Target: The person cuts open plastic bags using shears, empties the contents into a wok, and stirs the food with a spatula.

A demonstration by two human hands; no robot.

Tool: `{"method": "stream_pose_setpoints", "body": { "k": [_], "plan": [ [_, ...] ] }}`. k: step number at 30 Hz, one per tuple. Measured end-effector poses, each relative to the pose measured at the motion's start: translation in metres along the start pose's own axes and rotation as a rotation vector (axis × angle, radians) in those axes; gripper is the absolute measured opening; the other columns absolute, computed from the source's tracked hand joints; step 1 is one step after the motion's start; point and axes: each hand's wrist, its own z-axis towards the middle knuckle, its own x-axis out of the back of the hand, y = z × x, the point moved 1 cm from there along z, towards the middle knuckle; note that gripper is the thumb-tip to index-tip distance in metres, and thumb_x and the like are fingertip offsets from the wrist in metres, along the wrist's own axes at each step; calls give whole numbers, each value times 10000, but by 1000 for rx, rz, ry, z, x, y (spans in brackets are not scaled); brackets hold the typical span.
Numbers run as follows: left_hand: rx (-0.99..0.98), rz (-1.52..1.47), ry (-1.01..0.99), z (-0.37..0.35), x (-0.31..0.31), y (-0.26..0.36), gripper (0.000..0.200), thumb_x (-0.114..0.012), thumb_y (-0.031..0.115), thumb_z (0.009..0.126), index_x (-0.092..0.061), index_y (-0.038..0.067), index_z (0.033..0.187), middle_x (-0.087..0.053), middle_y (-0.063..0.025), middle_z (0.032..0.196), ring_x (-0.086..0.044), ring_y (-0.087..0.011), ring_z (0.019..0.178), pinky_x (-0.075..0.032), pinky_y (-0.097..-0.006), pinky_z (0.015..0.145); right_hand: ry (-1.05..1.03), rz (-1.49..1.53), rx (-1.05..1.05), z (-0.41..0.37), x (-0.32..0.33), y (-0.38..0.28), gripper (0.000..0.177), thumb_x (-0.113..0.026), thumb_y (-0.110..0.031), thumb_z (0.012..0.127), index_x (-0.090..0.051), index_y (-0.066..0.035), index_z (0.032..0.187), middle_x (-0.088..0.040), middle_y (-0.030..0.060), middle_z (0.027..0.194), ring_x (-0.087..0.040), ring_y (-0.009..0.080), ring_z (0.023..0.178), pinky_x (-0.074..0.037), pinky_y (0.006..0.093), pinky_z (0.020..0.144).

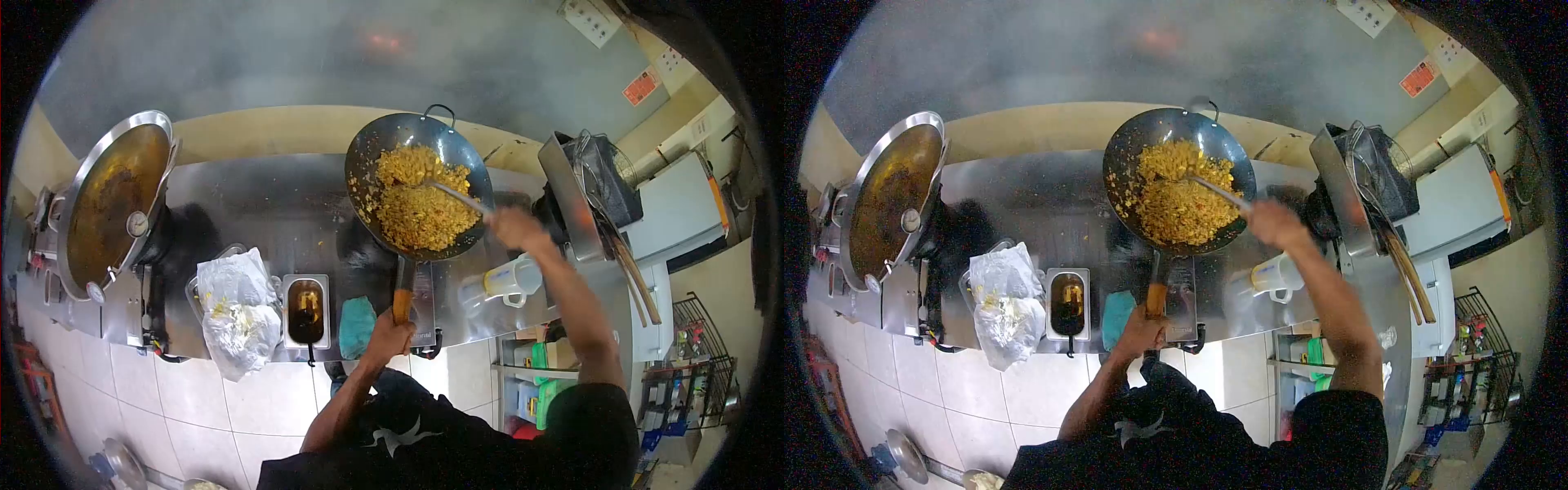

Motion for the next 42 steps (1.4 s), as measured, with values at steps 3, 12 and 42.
{"method": "stream_pose_setpoints", "body": {
  "k": [3,12,42],
  "plan": [
    [-56,50,-19,-7,-3,13,145,-571,34,813,-492,2,930,-499,-37,585,-487,-135,404,-394,-294,360,132,-328,49,-10,103,1,381,-463,-392,966,-671,-76,1003,-678,203,1004,-649,387,959,-507,507,831],
    [20,83,24,-2,1,3,199,-587,18,845,-482,3,1013,-495,-31,590,-474,-127,412,-387,-290,370,94,-622,79,32,146,35,326,-624,-371,897,-714,-98,1050,-696,158,1029,-653,340,1020,-523,459,874],
    [180,111,174,-12,-13,26,298,-674,80,826,-513,-7,1062,-512,-18,613,-498,-110,431,-413,-267,392,851,-613,1097,167,214,-73,240,-626,-377,846,-688,-257,1045,-629,-16,1017,-545,195,1074,-341,475,1021]
  ]
}}
